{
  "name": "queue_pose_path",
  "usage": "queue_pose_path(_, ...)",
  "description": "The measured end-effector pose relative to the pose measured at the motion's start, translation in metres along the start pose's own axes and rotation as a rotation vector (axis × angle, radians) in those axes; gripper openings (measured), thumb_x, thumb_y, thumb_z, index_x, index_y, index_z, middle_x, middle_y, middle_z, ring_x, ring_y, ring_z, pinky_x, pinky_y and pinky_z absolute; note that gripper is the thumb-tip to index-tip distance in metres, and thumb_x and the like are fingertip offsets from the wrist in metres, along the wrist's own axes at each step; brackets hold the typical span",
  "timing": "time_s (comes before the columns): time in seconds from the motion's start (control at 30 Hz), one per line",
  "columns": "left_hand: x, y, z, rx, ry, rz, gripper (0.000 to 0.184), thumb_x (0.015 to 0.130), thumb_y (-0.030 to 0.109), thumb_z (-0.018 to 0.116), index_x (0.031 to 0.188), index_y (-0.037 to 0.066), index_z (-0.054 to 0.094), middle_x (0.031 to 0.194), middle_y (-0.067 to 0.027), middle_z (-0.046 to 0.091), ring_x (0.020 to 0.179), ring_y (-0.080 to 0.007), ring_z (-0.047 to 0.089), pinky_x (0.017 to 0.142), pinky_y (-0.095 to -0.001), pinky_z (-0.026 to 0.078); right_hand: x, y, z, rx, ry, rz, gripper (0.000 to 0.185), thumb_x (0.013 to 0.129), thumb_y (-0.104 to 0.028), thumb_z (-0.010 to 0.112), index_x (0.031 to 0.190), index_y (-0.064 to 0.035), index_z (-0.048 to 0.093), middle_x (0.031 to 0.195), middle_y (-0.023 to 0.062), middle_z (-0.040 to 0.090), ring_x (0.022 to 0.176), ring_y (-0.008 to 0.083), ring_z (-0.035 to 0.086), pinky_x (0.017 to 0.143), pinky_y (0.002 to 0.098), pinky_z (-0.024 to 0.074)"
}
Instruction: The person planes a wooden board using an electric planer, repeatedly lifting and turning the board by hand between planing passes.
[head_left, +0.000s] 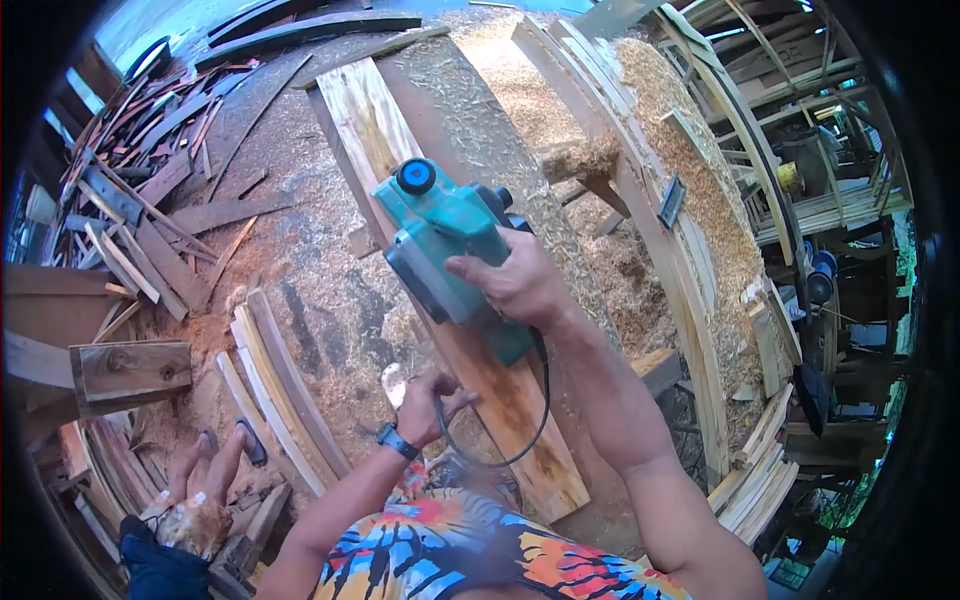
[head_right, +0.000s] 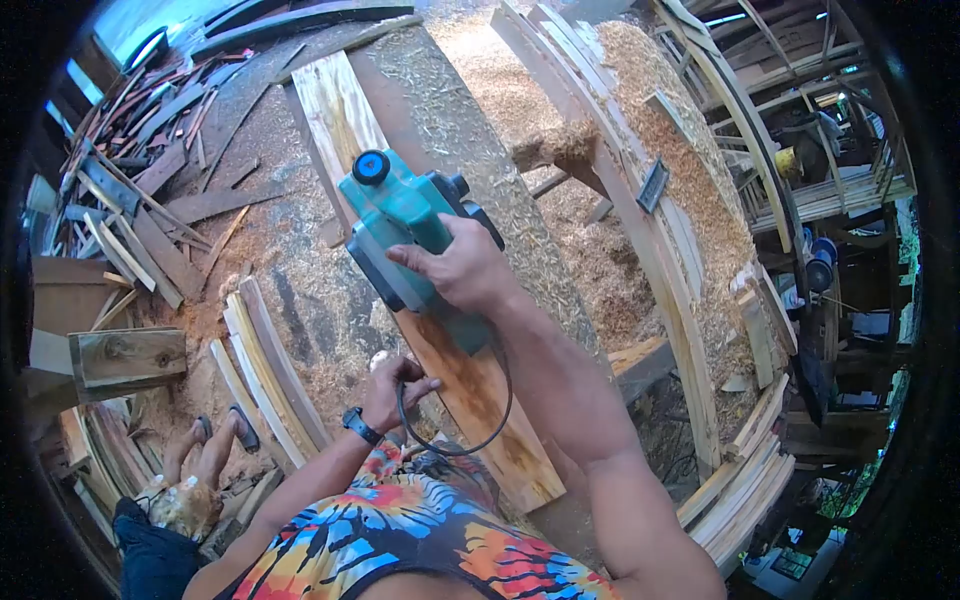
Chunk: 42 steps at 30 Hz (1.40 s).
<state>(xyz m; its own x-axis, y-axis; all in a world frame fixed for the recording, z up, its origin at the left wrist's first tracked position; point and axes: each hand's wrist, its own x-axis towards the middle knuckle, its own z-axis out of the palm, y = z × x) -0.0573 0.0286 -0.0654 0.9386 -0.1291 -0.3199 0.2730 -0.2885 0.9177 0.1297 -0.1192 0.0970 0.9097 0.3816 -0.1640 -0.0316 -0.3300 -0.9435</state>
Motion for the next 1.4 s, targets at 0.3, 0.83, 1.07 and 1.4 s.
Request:
queue_pose_path(0.3,0.001,0.011,-0.004,0.015,-0.037,-0.053,0.047,0.077,0.038,0.089,0.086,-0.003,0.067,0.078,-0.017,0.071,0.071,-0.0258,0.068,0.067,-0.0384,0.054,0.122,-0.021,0.013,0.0,0.024,0.063,0.036,0.091,-0.037,0.078,0.107,-0.0045,0.075,0.086,0.0018,0.071,0.076,0.0099,0.061,0.07,0.0315,0.0502)
queue_pose_path(0.83,-0.033,-0.013,0.024,0.216,0.152,-0.099,0.043,0.089,0.042,0.077,0.077,0.002,0.069,0.07,-0.0193,0.067,0.063,-0.0272,0.065,0.061,-0.0399,0.05,0.203,-0.031,0.023,0.054,0.093,-0.095,0.034,0.085,-0.036,0.081,0.09,-0.0031,0.074,0.07,0.0102,0.067,0.049,0.0187,0.059,0.046,0.0351,0.047)
queue_pose_path(1.07,-0.128,-0.124,0.0,0.281,0.109,-0.132,0.04,0.099,0.04,0.059,0.089,0.003,0.071,0.081,-0.0251,0.066,0.078,-0.0435,0.066,0.068,-0.0498,0.049,-0.093,0.005,0.019,-0.001,0.106,-0.162,0.04,0.091,-0.026,0.075,0.119,0.0005,0.067,0.105,0.0139,0.074,0.093,0.0204,0.069,0.086,0.0349,0.0532)
queue_pose_path(1.4,-0.225,-0.163,0.047,0.623,-0.08,-0.139,0.047,0.096,0.046,0.064,0.097,0.0,0.068,0.091,-0.0256,0.068,0.09,-0.0447,0.065,0.077,-0.0515,0.051,-0.461,0.065,0.003,-0.07,0.153,0.2,0.057,0.082,-0.046,0.083,0.109,0.0017,0.066,0.084,0.0119,0.072,0.078,0.0161,0.069,0.072,0.0342,0.0541)
